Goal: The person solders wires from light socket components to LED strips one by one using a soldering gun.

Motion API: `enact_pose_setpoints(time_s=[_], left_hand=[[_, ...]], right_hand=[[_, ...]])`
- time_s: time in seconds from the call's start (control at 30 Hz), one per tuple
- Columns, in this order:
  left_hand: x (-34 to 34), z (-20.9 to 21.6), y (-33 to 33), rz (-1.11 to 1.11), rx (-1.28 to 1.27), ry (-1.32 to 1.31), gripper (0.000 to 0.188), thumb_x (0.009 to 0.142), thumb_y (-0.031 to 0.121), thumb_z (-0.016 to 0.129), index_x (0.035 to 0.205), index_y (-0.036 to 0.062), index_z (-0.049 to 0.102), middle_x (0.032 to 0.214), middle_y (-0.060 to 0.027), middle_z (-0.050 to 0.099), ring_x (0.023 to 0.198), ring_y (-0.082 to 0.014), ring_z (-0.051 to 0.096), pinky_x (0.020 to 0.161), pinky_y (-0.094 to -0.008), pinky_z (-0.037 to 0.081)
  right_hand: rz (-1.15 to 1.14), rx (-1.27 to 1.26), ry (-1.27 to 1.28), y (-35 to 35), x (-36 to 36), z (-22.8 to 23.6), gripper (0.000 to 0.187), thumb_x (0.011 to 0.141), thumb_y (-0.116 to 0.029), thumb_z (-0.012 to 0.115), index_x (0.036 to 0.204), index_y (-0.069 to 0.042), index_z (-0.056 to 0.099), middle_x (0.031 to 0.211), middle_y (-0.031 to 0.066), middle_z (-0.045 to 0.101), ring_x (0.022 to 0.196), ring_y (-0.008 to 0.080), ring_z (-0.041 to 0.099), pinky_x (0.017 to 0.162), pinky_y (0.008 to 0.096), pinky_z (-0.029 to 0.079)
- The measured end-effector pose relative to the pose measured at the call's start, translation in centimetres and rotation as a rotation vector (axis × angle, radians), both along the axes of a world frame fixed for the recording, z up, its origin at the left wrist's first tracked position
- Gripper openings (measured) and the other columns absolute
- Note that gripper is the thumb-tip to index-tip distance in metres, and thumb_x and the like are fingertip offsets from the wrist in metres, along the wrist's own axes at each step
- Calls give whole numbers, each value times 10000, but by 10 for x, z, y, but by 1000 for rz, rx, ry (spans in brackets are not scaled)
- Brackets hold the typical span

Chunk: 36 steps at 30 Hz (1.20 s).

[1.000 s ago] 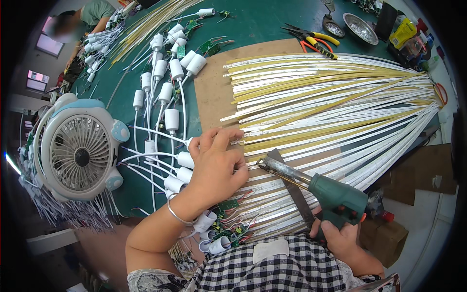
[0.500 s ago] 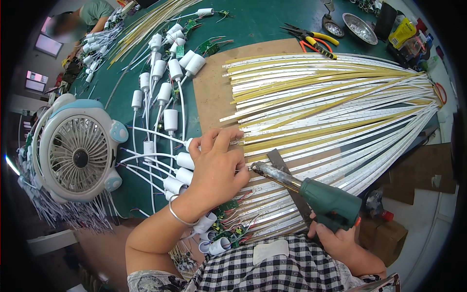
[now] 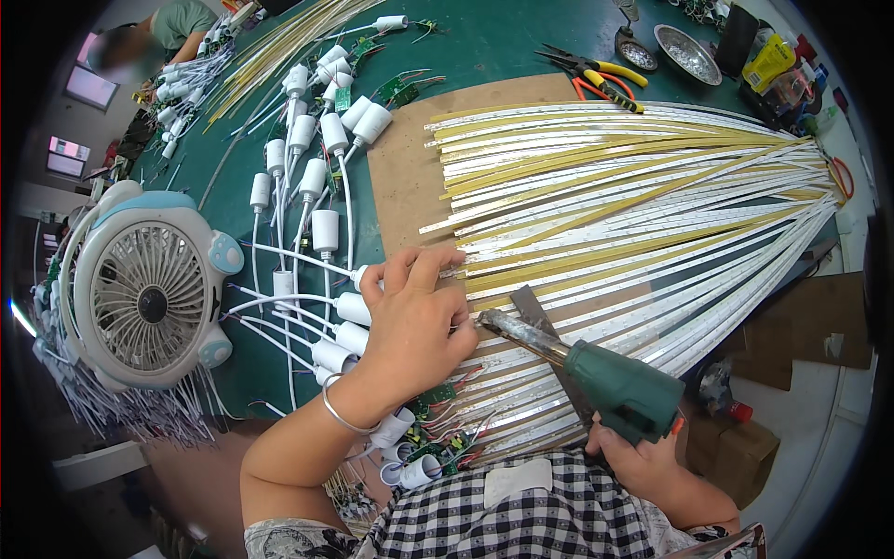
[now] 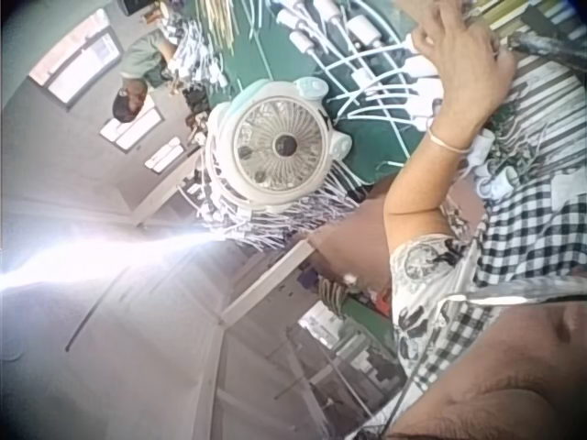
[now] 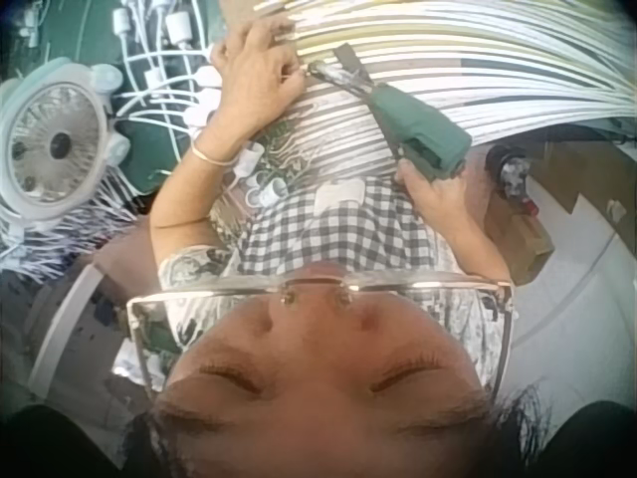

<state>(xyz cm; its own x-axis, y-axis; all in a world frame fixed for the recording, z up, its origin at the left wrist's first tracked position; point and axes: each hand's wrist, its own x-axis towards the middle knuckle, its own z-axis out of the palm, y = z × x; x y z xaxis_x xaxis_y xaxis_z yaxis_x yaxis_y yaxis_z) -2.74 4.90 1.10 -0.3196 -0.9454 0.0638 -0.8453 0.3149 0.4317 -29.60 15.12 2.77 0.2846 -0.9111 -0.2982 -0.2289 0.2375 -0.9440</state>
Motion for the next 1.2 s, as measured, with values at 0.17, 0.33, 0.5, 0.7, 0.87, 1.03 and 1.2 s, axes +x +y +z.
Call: enact_pose_setpoints(time_s=[0.17, 0.33, 0.5, 0.7, 0.87, 1.03, 1.2], left_hand=[[-1, 0, 0, -1, -6, -4, 50, 636, 126, 644, 626, 85, 619, 1211, -44, 514, 1145, -281, 405, 941, -464, 219], [0, 1, 0, 4, -6, -9, 51, 638, 126, 645, 626, 85, 618, 1212, -45, 515, 1143, -281, 408, 942, -464, 218], [-1, 1, 0, -2, 4, -7, 58, 640, 129, 648, 624, 85, 614, 1215, -43, 513, 1148, -281, 401, 944, -464, 216], [0, 1, 0, 1, 17, -6, 57, 638, 128, 649, 625, 88, 611, 1219, -44, 511, 1156, -283, 391, 946, -463, 213], [0, 2, 0, -2, 17, -4, 54, 635, 124, 647, 624, 86, 611, 1220, -47, 513, 1158, -283, 391, 946, -462, 214], [1, 1, 0, -1, 13, 1, 54, 636, 125, 651, 619, 92, 612, 1221, -43, 514, 1157, -278, 393, 946, -460, 215], [0, 2, -1, -5, 11, -8, 59, 639, 128, 654, 616, 99, 609, 1221, -38, 514, 1151, -274, 397, 946, -458, 216]], right_hand=[[-69, 18, -101, 2, -3, 2, 347, 852, 5, 537, 1187, 40, 452, 1026, 145, 584, 697, 189, 607, 620, 302, 513], [-53, 128, -171, 4, -2, 4, 405, 858, 9, 532, 1246, 24, 416, 1106, 147, 555, 743, 186, 611, 640, 301, 520], [-17, 138, -133, 3, -3, 4, 385, 860, 10, 528, 1230, 33, 423, 1080, 135, 559, 749, 174, 615, 652, 296, 517], [-152, 157, -157, -3, 8, 11, 170, 849, -16, 588, 1003, 55, 586, 798, 61, 626, 687, 107, 608, 621, 248, 504], [-157, 163, -148, -3, 9, 10, 162, 848, -16, 591, 996, 52, 590, 789, 66, 629, 679, 114, 612, 617, 252, 507], [17, 89, -93, -1, -1, 2, 297, 859, 6, 517, 1148, 37, 455, 980, 103, 549, 706, 156, 607, 638, 286, 505], [-15, 111, -100, -1, 0, 5, 252, 860, -7, 521, 1103, 37, 469, 930, 86, 547, 693, 151, 604, 627, 282, 500]])
